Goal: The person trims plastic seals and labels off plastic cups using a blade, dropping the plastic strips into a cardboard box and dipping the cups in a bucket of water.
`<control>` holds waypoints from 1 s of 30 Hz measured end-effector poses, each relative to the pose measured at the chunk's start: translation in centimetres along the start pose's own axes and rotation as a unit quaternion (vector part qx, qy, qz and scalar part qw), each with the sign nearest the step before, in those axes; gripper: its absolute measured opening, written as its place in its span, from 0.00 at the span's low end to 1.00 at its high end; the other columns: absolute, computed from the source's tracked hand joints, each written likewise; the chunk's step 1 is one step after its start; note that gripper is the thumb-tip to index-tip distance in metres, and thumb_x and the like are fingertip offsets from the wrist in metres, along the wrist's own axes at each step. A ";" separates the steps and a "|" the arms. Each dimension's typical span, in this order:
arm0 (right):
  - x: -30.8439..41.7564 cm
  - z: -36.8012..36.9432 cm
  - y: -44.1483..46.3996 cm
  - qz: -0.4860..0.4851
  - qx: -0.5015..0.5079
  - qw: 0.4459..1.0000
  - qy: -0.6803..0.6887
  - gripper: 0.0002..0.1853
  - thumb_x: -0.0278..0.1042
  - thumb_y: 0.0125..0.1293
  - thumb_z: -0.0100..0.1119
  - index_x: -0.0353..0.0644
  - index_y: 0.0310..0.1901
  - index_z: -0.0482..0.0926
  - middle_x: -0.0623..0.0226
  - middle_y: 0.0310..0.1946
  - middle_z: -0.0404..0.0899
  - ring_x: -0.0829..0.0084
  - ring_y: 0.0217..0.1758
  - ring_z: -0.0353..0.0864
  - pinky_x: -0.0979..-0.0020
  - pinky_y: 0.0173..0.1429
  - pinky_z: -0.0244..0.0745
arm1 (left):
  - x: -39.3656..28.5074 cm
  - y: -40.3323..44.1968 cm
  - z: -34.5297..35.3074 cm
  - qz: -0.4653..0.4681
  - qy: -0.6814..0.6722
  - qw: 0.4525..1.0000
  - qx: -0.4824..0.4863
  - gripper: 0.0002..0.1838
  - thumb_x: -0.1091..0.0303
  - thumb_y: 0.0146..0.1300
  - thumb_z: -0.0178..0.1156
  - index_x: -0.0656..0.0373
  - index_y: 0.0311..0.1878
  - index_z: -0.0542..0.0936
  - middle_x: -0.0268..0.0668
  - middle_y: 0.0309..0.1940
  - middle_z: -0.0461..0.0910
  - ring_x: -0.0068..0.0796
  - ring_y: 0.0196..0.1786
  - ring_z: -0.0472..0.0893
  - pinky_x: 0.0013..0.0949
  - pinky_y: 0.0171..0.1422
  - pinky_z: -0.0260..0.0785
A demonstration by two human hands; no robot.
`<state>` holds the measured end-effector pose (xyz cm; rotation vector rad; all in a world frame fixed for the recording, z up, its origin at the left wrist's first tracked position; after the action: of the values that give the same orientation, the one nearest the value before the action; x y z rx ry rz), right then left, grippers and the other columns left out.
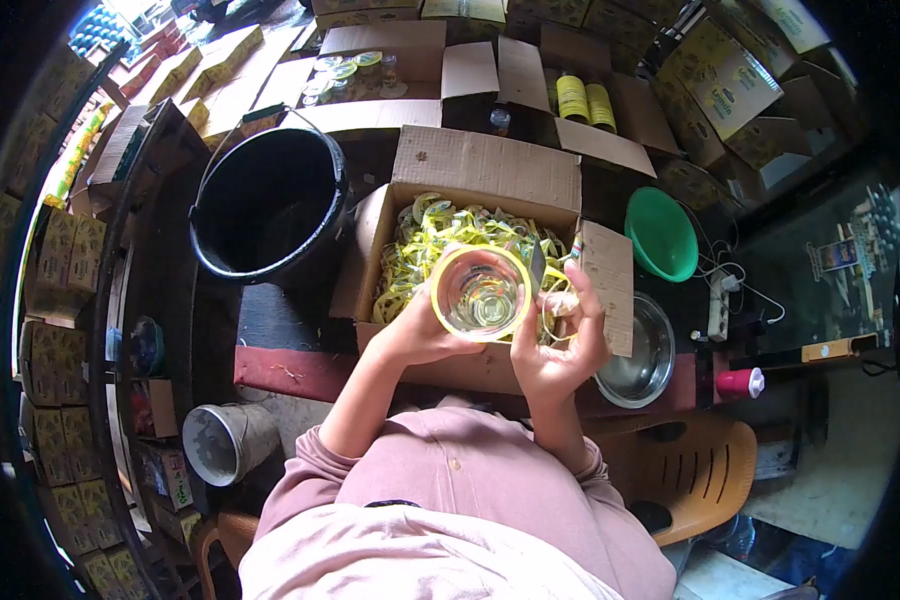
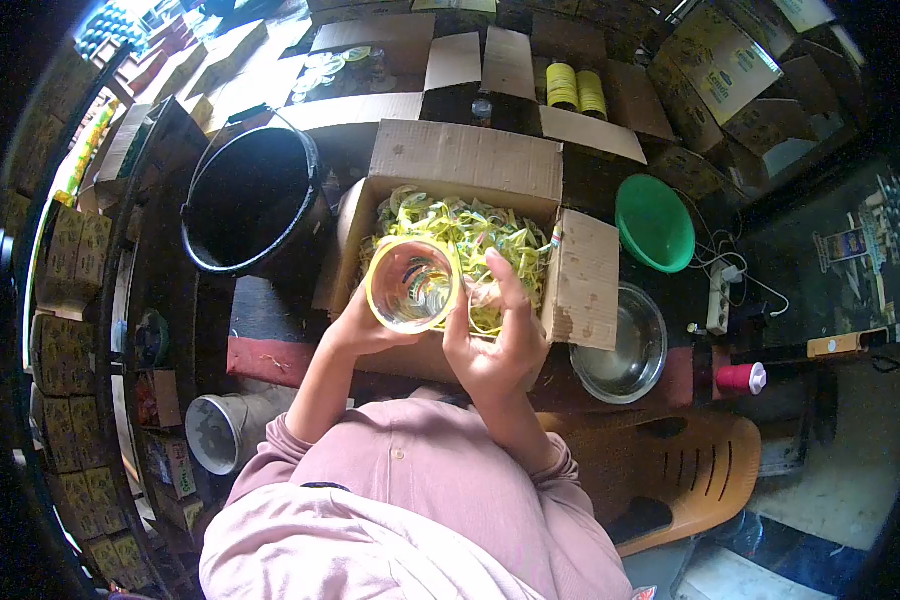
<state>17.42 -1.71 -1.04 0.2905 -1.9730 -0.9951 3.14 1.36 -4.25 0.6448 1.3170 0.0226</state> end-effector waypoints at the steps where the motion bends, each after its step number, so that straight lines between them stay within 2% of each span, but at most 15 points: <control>1: -0.1 -0.1 0.1 -0.002 0.002 1.000 0.009 0.23 0.22 0.46 0.65 0.35 0.47 0.71 0.62 0.34 0.79 0.74 0.27 0.80 0.76 0.31 0.75 | -0.2 0.0 0.0 -0.001 0.004 1.000 0.003 0.40 0.75 0.37 0.68 0.62 0.57 0.60 0.40 0.53 0.64 0.31 0.58 0.66 0.35 0.65 0.56; 5: -0.3 -0.2 0.0 0.033 0.021 0.998 0.039 0.23 0.22 0.46 0.65 0.35 0.47 0.71 0.62 0.36 0.79 0.74 0.26 0.79 0.75 0.30 0.73 | -0.3 0.0 -0.4 -0.010 -0.008 1.000 0.005 0.40 0.75 0.37 0.69 0.62 0.57 0.61 0.40 0.53 0.64 0.31 0.58 0.66 0.35 0.65 0.56; 8: -0.7 -0.3 -0.5 0.030 0.016 0.998 0.059 0.25 0.21 0.45 0.65 0.36 0.48 0.71 0.61 0.36 0.79 0.74 0.24 0.77 0.76 0.30 0.72 | 0.1 -0.2 -0.6 -0.014 -0.008 1.000 0.020 0.44 0.76 0.33 0.70 0.60 0.58 0.59 0.38 0.54 0.64 0.31 0.60 0.64 0.36 0.67 0.52; 11: -0.6 -0.5 0.0 0.028 0.019 0.999 0.032 0.26 0.20 0.44 0.64 0.37 0.49 0.71 0.63 0.32 0.78 0.74 0.23 0.77 0.77 0.30 0.71 | -0.2 -0.3 -0.4 -0.039 0.045 0.997 0.047 0.44 0.75 0.33 0.71 0.60 0.58 0.60 0.38 0.54 0.64 0.31 0.59 0.64 0.36 0.67 0.52; 12: -0.8 -0.4 0.1 0.026 0.014 0.999 0.026 0.27 0.18 0.43 0.64 0.38 0.50 0.71 0.65 0.26 0.77 0.76 0.23 0.76 0.77 0.30 0.71 | 0.0 -0.4 -0.3 -0.041 0.036 0.997 0.055 0.44 0.73 0.32 0.72 0.60 0.58 0.61 0.38 0.54 0.64 0.31 0.59 0.65 0.36 0.67 0.52; 15: -0.7 -0.5 0.4 0.035 0.012 0.997 0.065 0.26 0.18 0.44 0.63 0.36 0.49 0.71 0.67 0.22 0.76 0.79 0.24 0.76 0.79 0.31 0.71 | 0.0 -0.1 -0.2 -0.023 0.002 0.999 0.034 0.42 0.72 0.35 0.70 0.61 0.57 0.61 0.39 0.52 0.67 0.31 0.57 0.68 0.35 0.64 0.56; 18: -0.4 -0.6 0.5 0.071 -0.005 0.992 0.108 0.25 0.18 0.46 0.62 0.34 0.49 0.70 0.66 0.22 0.76 0.80 0.24 0.77 0.80 0.32 0.71 | 0.0 0.1 -0.4 0.004 -0.047 0.998 0.029 0.41 0.74 0.36 0.68 0.61 0.58 0.60 0.39 0.52 0.66 0.31 0.57 0.67 0.35 0.64 0.55; 21: 0.3 -0.8 0.4 0.076 0.021 0.989 0.122 0.26 0.16 0.47 0.63 0.32 0.51 0.67 0.74 0.24 0.70 0.86 0.28 0.69 0.83 0.36 0.68 | 0.8 -0.1 -0.1 -0.030 -0.116 0.993 -0.017 0.38 0.69 0.38 0.66 0.60 0.56 0.62 0.41 0.49 0.68 0.33 0.55 0.68 0.36 0.61 0.57; 25: 0.8 -0.6 0.1 0.090 0.021 0.985 0.143 0.27 0.16 0.46 0.63 0.32 0.51 0.68 0.76 0.25 0.68 0.86 0.29 0.67 0.84 0.38 0.68 | 0.9 0.0 -0.1 -0.016 -0.083 0.996 -0.027 0.34 0.66 0.41 0.67 0.59 0.53 0.63 0.40 0.44 0.69 0.32 0.52 0.70 0.37 0.59 0.59; 29: 0.2 -1.2 0.7 0.147 0.024 0.971 0.187 0.28 0.15 0.46 0.63 0.34 0.52 0.67 0.77 0.30 0.66 0.87 0.30 0.65 0.85 0.39 0.67 | 0.9 -0.1 -0.2 -0.018 -0.088 0.995 -0.041 0.33 0.65 0.41 0.68 0.59 0.51 0.63 0.39 0.43 0.69 0.32 0.51 0.70 0.37 0.58 0.60; 30: -0.3 -1.4 1.2 0.160 0.017 0.965 0.206 0.28 0.17 0.46 0.64 0.35 0.52 0.68 0.77 0.26 0.67 0.87 0.28 0.67 0.84 0.37 0.68 | 0.9 0.0 -0.5 -0.019 -0.078 0.996 -0.040 0.33 0.65 0.41 0.68 0.59 0.51 0.63 0.39 0.43 0.69 0.32 0.51 0.70 0.38 0.58 0.61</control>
<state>18.91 -1.54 0.08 0.1720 -1.5942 -0.6336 2.95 1.85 -5.10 0.5428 1.1719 -0.0069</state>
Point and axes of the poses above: each hand's wrist, its own y-axis towards the middle knuckle, its own z-axis out of the palm, x = y × z, the point moved 1 cm from there along y, towards the middle knuckle
